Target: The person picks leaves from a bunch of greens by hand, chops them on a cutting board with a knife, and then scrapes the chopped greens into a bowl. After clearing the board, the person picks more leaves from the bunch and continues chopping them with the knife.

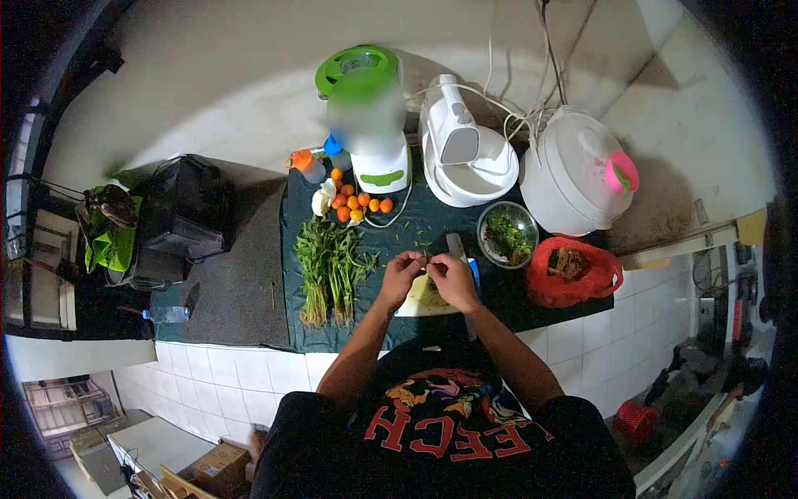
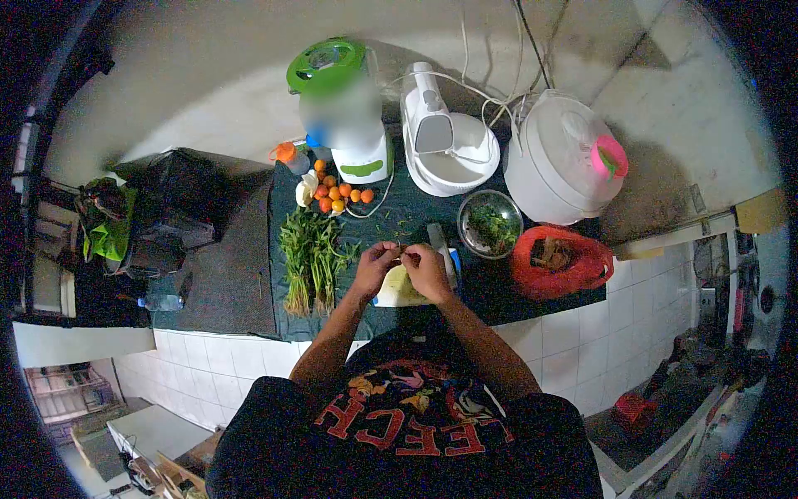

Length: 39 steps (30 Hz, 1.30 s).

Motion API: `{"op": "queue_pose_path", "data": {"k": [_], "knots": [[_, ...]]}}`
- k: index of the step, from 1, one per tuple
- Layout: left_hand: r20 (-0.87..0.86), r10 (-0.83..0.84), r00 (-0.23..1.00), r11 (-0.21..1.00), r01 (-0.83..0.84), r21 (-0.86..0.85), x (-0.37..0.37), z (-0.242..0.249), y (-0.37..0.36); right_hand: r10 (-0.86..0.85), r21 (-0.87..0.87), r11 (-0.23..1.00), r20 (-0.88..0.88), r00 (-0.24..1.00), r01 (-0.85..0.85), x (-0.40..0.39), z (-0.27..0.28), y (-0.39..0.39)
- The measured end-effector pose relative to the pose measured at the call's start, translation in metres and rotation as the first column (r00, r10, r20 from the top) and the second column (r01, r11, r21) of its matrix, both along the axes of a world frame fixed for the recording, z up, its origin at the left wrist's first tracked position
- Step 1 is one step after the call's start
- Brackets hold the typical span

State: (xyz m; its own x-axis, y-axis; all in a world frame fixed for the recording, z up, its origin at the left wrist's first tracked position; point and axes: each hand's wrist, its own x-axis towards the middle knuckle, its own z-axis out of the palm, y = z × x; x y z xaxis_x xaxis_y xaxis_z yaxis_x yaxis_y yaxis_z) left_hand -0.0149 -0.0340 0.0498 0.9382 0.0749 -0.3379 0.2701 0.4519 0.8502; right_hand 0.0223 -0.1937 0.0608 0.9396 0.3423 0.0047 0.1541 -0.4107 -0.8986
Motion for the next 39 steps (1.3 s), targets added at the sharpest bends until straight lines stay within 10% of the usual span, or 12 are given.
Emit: {"op": "queue_pose_path", "data": {"k": [10,25,30,32,39], "knots": [[0.071,-0.034,0.997,0.999,0.036,-0.023,-0.024,-0.008,0.002,0.031,0.135,0.991,-0.337,0.941,0.016,-0.021,-0.004,-0.008],[0.105,-0.137,0.985,0.982,0.12,0.149,-0.055,0.017,0.002,0.122,0.301,0.954,-0.364,0.923,-0.007,-0.059,-0.001,-0.026],[0.049,-0.193,0.98,0.973,0.185,0.135,-0.057,0.023,0.002,0.048,0.17,0.985,-0.093,0.995,-0.032,-0.057,0.068,-0.036],[0.066,-0.241,0.968,0.96,0.227,0.166,-0.057,0.031,0.002,0.241,-0.02,0.967,0.388,0.89,-0.253,-0.048,0.073,-0.04],[0.03,-0.343,0.939,0.917,0.328,0.227,-0.069,0.05,0.001,0.554,-0.115,0.833,0.195,0.81,-0.542,-0.026,0.092,-0.056]]}}
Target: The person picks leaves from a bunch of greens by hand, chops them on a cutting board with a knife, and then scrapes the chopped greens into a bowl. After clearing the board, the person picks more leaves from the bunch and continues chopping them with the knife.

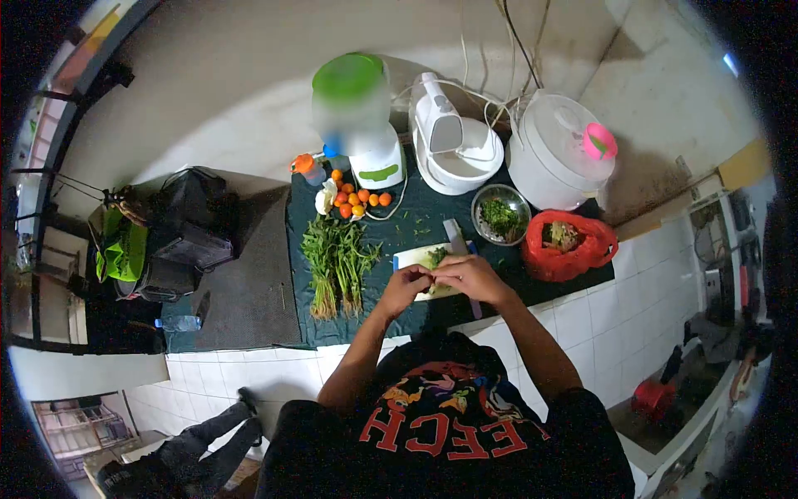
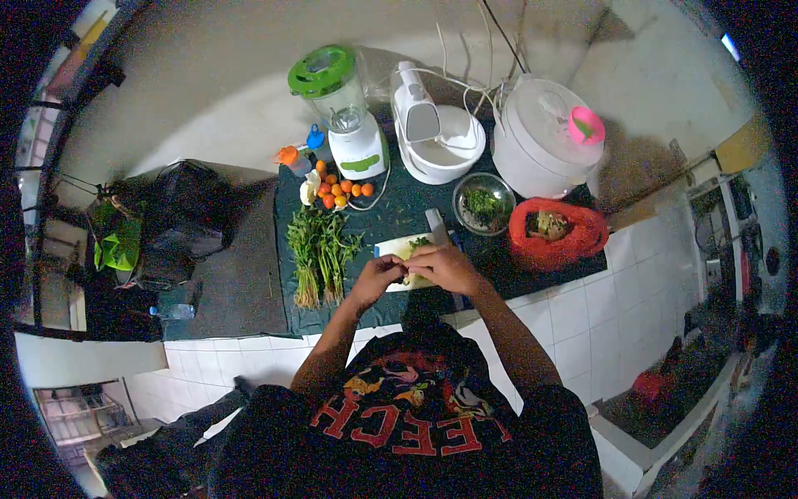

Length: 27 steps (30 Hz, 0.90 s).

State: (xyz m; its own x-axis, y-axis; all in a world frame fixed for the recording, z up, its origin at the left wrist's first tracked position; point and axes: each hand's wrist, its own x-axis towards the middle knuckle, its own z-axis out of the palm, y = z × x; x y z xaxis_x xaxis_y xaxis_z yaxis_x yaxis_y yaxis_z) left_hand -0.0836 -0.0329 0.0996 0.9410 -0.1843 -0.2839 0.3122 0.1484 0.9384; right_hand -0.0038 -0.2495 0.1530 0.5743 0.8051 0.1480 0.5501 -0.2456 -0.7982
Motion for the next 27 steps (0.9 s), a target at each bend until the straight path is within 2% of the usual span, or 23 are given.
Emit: {"op": "queue_pose_path", "data": {"k": [1,4,5,6,11,13,14,17,19,21,25,27], "knots": [[-0.047,0.006,0.999,0.999,-0.007,-0.035,-0.001,0.002,-0.002,-0.012,-0.012,1.0,0.033,0.999,0.012,-0.002,-0.001,-0.001],[-0.048,0.015,0.999,1.0,-0.014,0.022,-0.009,0.007,-0.003,-0.006,-0.014,1.0,0.071,0.997,0.007,-0.008,0.004,-0.002],[-0.061,0.04,0.997,0.998,-0.042,-0.043,-0.012,0.005,-0.006,-0.019,-0.003,1.0,0.08,0.997,0.019,-0.01,0.004,-0.002],[-0.066,0.051,0.997,0.998,-0.053,-0.034,-0.015,0.007,-0.006,-0.034,0.008,0.999,0.083,0.996,0.033,-0.012,0.004,-0.002],[-0.133,-0.041,0.99,0.991,0.058,0.121,-0.029,0.024,-0.009,0.023,0.032,0.999,0.014,1.0,-0.024,-0.015,-0.004,-0.01],[-0.164,-0.031,0.986,0.987,0.057,0.151,-0.034,0.039,-0.013,0.05,0.16,0.986,-0.02,0.999,-0.047,-0.018,-0.01,-0.012],[-0.181,-0.027,0.983,0.983,0.059,0.174,-0.037,0.044,-0.015,0.051,0.166,0.985,-0.031,0.998,-0.045,-0.021,-0.014,-0.014],[-0.2,-0.039,0.979,0.991,0.064,0.117,-0.041,0.041,-0.022,0.068,0.276,0.96,-0.087,0.994,-0.042,-0.023,-0.021,-0.022],[-0.212,-0.038,0.977,0.995,0.055,0.077,-0.041,0.045,-0.027,0.084,0.177,0.983,-0.196,0.977,-0.049,-0.026,-0.023,-0.03],[-0.09,0.007,0.996,0.996,0.001,0.086,-0.042,0.048,-0.033,0.049,0.151,0.989,-0.269,0.962,-0.008,-0.031,-0.018,-0.034],[-0.062,0.014,0.998,0.997,-0.009,0.074,-0.038,0.046,-0.033,-0.054,0.031,0.997,-0.398,0.916,0.073,-0.033,0.003,-0.034],[0.032,0.041,0.999,0.979,-0.046,0.199,-0.036,0.046,-0.031,-0.075,0.076,0.991,-0.341,0.937,0.107,-0.034,0.004,-0.032]]}}
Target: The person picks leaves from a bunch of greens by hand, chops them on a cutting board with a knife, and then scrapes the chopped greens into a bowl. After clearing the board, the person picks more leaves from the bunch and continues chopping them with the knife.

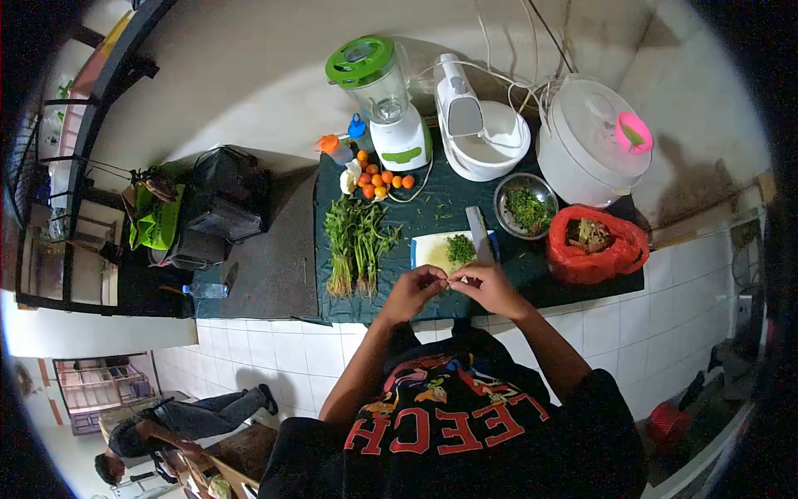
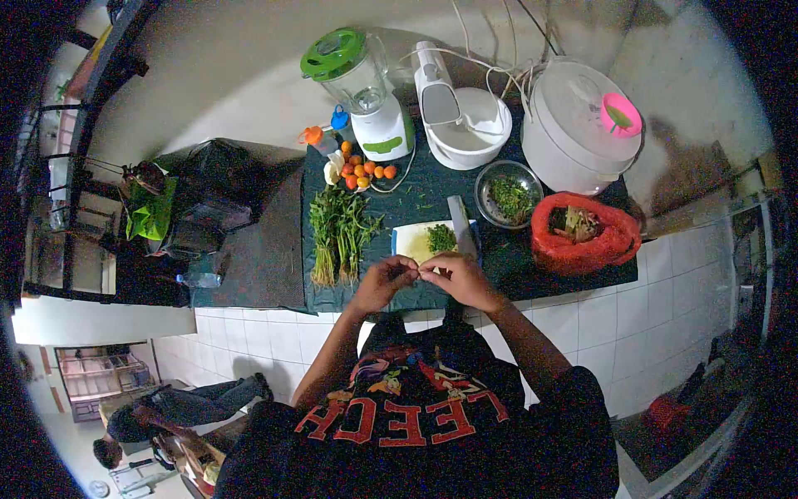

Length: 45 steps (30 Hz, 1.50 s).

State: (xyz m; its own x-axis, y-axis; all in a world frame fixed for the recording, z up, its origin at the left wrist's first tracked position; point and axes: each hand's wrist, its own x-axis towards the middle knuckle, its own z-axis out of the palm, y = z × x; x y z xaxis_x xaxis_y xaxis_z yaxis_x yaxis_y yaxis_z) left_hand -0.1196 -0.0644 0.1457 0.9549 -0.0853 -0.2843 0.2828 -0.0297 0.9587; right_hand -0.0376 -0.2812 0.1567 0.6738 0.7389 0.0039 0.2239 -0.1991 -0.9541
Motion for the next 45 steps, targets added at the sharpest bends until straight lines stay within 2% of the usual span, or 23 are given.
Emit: {"op": "queue_pose_path", "data": {"k": [1,2,3,5,7,10,11,13,15,17,20,21,23,25,27,29,30,32,33,35,39,41,45], "knots": [[0.0,-0.004,1.0,1.0,0.004,0.002,0.001,-0.001,0.001,-0.041,0.04,0.998,0.066,0.997,0.038,0.001,0.0,0.001],[0.012,0.022,1.0,0.999,-0.022,0.031,0.003,-0.002,0.002,-0.047,0.0,0.999,0.161,0.986,0.048,0.003,0.002,0.002],[0.021,0.047,0.999,0.997,-0.048,0.058,0.003,-0.001,0.003,-0.052,0.0,0.999,0.158,0.986,0.053,0.003,0.003,0.004],[0.037,0.029,0.999,0.996,-0.032,0.088,0.004,0.001,0.007,-0.046,-0.033,0.997,0.379,0.924,0.063,0.002,0.004,0.007],[0.114,0.077,0.99,0.987,-0.092,0.133,0.004,0.005,0.007,-0.053,-0.065,0.995,0.355,0.933,0.082,-0.001,0.012,0.014],[0.146,0.081,0.986,0.971,-0.111,0.21,0.007,0.007,0.009,-0.079,-0.09,0.986,0.499,0.863,0.142,0.006,0.018,0.018],[0.158,0.092,0.983,0.958,-0.13,0.257,0.008,0.01,0.01,-0.083,-0.096,0.984,0.504,0.86,0.151,0.007,0.02,0.018],[0.146,0.087,0.985,0.969,-0.118,0.217,0.009,0.004,0.02,-0.134,-0.073,0.976,0.541,0.831,0.205,0.013,0.025,0.019],[0.132,0.022,0.991,0.973,-0.051,0.226,0.006,0.002,0.03,-0.126,-0.093,0.972,0.564,0.816,0.215,0.016,0.023,0.018],[0.106,0.032,0.994,0.967,-0.058,0.249,0.005,0.003,0.036,-0.129,-0.123,0.965,0.544,0.829,0.231,0.018,0.027,0.02],[0.295,0.064,0.953,0.931,-0.163,0.326,0.004,0.018,0.033,-0.135,-0.108,0.968,0.535,0.834,0.226,0.017,0.033,0.022],[0.294,0.062,0.954,0.931,-0.161,0.327,0.006,0.028,0.029,-0.136,-0.107,0.968,0.534,0.834,0.227,0.015,0.035,0.022],[0.411,-0.04,0.911,0.888,-0.156,0.433,0.014,0.038,0.02,-0.116,-0.166,0.957,0.532,0.839,0.237,0.013,0.038,0.022],[0.41,-0.025,0.912,0.906,-0.153,0.396,0.022,0.038,0.01,-0.111,-0.158,0.962,0.521,0.846,0.224,0.015,0.037,0.022],[0.318,0.02,0.948,0.925,-0.139,0.354,0.028,0.035,0.004,-0.109,-0.149,0.966,0.511,0.853,0.213,0.017,0.034,0.021],[0.344,0.022,0.939,0.913,-0.159,0.376,0.032,0.033,0.0,-0.163,-0.105,0.965,0.484,0.86,0.242,0.02,0.032,0.019],[0.347,0.029,0.937,0.938,-0.146,0.316,0.034,0.026,0.0,-0.166,-0.105,0.964,0.486,0.858,0.246,0.02,0.034,0.017],[0.339,0.044,0.94,0.982,-0.103,0.16,0.036,0.01,-0.001,-0.213,-0.068,0.965,0.37,0.904,0.255,0.019,0.038,0.016],[0.34,0.039,0.939,0.982,-0.099,0.161,0.038,0.007,-0.002,-0.217,-0.067,0.963,0.371,0.903,0.259,0.02,0.037,0.016],[0.167,0.038,0.985,0.996,-0.024,-0.082,0.041,0.0,-0.004,-0.253,-0.042,0.955,0.401,0.881,0.293,0.02,0.031,0.014],[0.117,0.033,0.993,0.997,-0.025,-0.07,0.038,0.0,-0.014,-0.289,-0.03,0.947,0.364,0.885,0.321,0.02,0.028,0.01],[0.158,0.137,0.978,0.974,-0.104,-0.199,0.037,-0.003,-0.019,-0.31,-0.059,0.933,0.362,0.879,0.354,0.021,0.031,0.008],[0.225,0.188,0.956,0.973,-0.15,-0.176,0.036,-0.006,-0.027,-0.325,-0.075,0.932,0.262,0.909,0.354,0.023,0.03,0.004]]}}
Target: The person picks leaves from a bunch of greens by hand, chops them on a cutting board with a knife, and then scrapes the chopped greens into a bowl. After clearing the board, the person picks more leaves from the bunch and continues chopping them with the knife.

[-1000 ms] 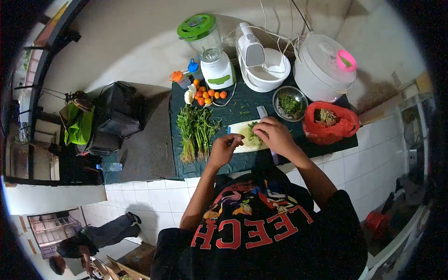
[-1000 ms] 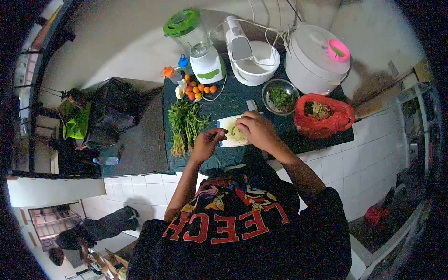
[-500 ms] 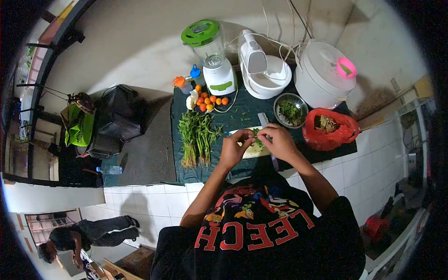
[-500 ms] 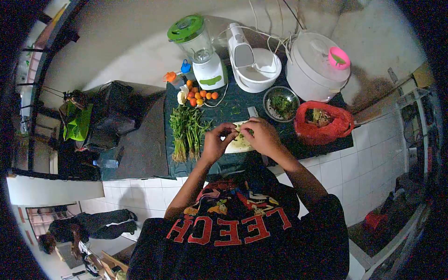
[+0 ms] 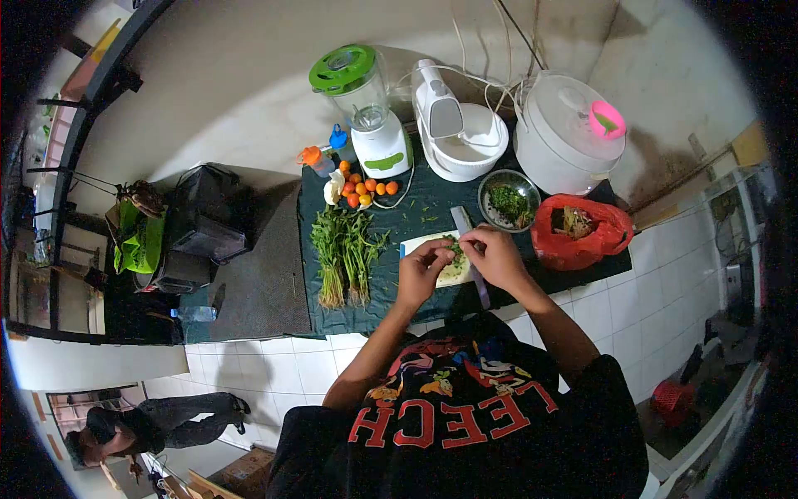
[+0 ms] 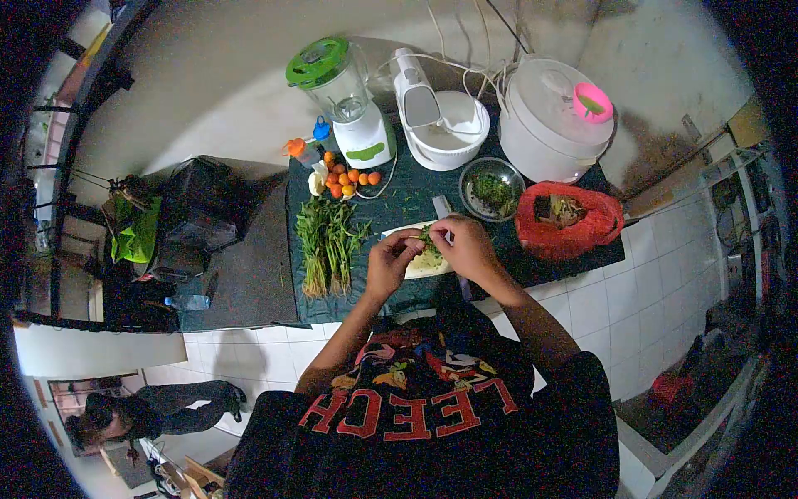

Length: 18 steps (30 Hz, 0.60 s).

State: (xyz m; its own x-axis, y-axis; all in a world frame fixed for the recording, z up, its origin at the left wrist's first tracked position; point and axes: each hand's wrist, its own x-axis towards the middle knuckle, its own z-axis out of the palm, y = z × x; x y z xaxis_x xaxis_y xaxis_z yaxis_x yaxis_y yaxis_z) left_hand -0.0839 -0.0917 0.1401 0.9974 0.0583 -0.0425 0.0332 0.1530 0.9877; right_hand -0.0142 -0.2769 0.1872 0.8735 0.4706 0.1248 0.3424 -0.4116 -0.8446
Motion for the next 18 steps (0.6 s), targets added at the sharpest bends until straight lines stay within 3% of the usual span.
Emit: {"op": "queue_pose_path", "data": {"k": [2,6,9,11,15,17,18], "knots": [[0.051,0.139,0.989,0.877,-0.147,0.458,-0.001,0.007,-0.004,-0.003,-0.009,1.0,0.048,0.999,0.004,0.0,0.003,0.0],[0.162,0.141,0.977,0.784,-0.21,0.584,0.002,0.019,-0.006,-0.007,0.002,1.0,0.053,0.999,0.007,0.001,0.01,0.003],[0.086,0.16,0.983,0.876,-0.182,0.447,0.008,0.017,-0.005,-0.03,0.019,0.999,0.091,0.995,0.028,0.004,0.009,0.006],[-0.02,0.188,0.982,0.978,-0.185,0.097,0.013,0.004,-0.005,-0.056,0.076,0.996,0.005,0.998,0.056,0.002,0.009,0.01],[0.038,0.252,0.967,0.964,-0.255,0.076,0.016,0.021,-0.016,-0.089,0.159,0.982,-0.056,0.994,0.097,0.002,-0.008,0.018],[-0.053,0.263,0.963,0.952,-0.268,-0.15,0.019,0.03,-0.02,-0.074,0.292,0.949,-0.175,0.982,0.123,0.003,-0.02,0.021],[-0.046,0.263,0.964,0.952,-0.267,-0.149,0.022,0.026,-0.019,-0.073,0.295,0.948,-0.169,0.983,0.121,0.004,-0.018,0.021]]}}
